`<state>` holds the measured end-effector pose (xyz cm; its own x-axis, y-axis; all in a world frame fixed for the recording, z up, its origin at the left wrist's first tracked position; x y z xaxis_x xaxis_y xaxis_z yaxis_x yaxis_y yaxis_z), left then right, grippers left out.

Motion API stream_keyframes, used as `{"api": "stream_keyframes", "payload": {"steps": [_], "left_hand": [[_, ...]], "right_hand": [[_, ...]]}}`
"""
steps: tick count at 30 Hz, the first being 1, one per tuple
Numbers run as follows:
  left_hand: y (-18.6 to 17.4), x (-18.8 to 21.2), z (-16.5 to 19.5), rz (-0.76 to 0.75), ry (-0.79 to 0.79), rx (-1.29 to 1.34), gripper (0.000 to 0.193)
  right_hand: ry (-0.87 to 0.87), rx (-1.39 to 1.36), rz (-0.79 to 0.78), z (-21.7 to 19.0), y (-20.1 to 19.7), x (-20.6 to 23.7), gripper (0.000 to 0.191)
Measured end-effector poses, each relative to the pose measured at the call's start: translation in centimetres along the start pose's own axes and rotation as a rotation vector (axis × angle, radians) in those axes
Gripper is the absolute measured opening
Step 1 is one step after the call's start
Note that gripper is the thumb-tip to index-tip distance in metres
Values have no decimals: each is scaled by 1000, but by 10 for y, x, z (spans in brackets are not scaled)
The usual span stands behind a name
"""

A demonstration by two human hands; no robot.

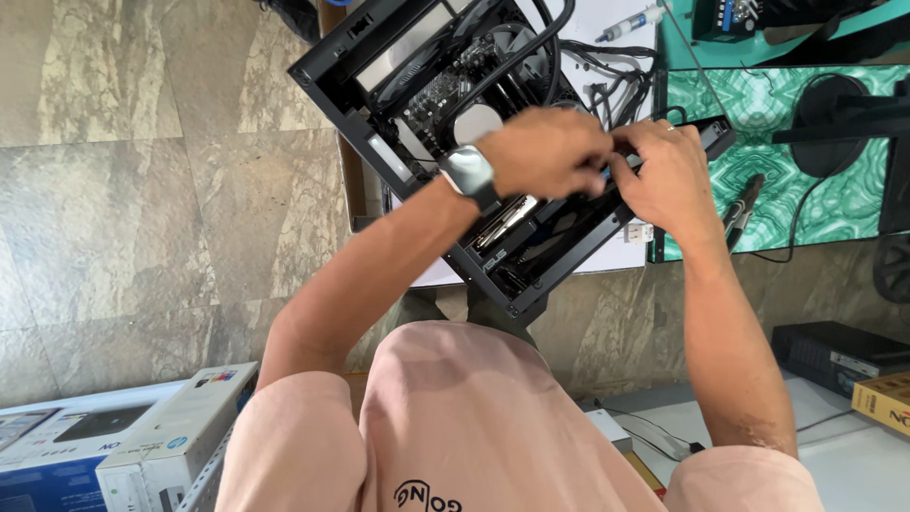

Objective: The person assembles a desktop computer, routing and connecting power and front-panel cables inside an open case, then attaches the side panel and powers the system on to test it, with RGB fans lighting up. They handle cable bundles, connectors, and the case panel by hand.

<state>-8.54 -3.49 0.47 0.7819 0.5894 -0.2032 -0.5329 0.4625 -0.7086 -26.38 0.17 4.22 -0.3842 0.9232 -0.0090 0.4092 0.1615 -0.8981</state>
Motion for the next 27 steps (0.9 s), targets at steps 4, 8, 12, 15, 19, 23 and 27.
{"api": "stream_keyframes", "payload": {"steps": [4, 8, 12, 15, 19, 23, 27], "left_hand": [[-20, 10, -6, 211, -9, 15, 13], [-23, 11, -3, 122, -77, -46, 17], [-22, 10, -7, -58, -117, 53, 26], [-18, 8, -10, -15, -76, 78, 22], [-6, 4, -16, 0, -91, 72, 14], [1, 3, -24, 15, -110, 68, 13], [6, 3, -31, -39, -137, 119, 14]], "right_hand": [[22, -72, 42, -3, -2, 0, 11], [20, -262, 76, -18, -9, 5, 9], [166, -349, -54, -39, -5, 13, 41], [26, -54, -66, -49, -3, 8, 26], [103, -20, -137, -44, -2, -2, 25], [88, -46, -188, -43, -6, -9, 24], [-4, -97, -242, -47, -7, -12, 24]]}}
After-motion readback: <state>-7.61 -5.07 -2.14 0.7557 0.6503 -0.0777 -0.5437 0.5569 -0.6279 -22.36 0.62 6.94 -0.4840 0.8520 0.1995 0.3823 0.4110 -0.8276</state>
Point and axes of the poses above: each hand's wrist, its own x-axis away from the middle knuckle, its own y-axis out of the palm, z = x × y, the point moved 3 cm from there along -x, towards the middle knuckle, and after that the axes turned 8 degrees about -x, right-handed, at the moved point
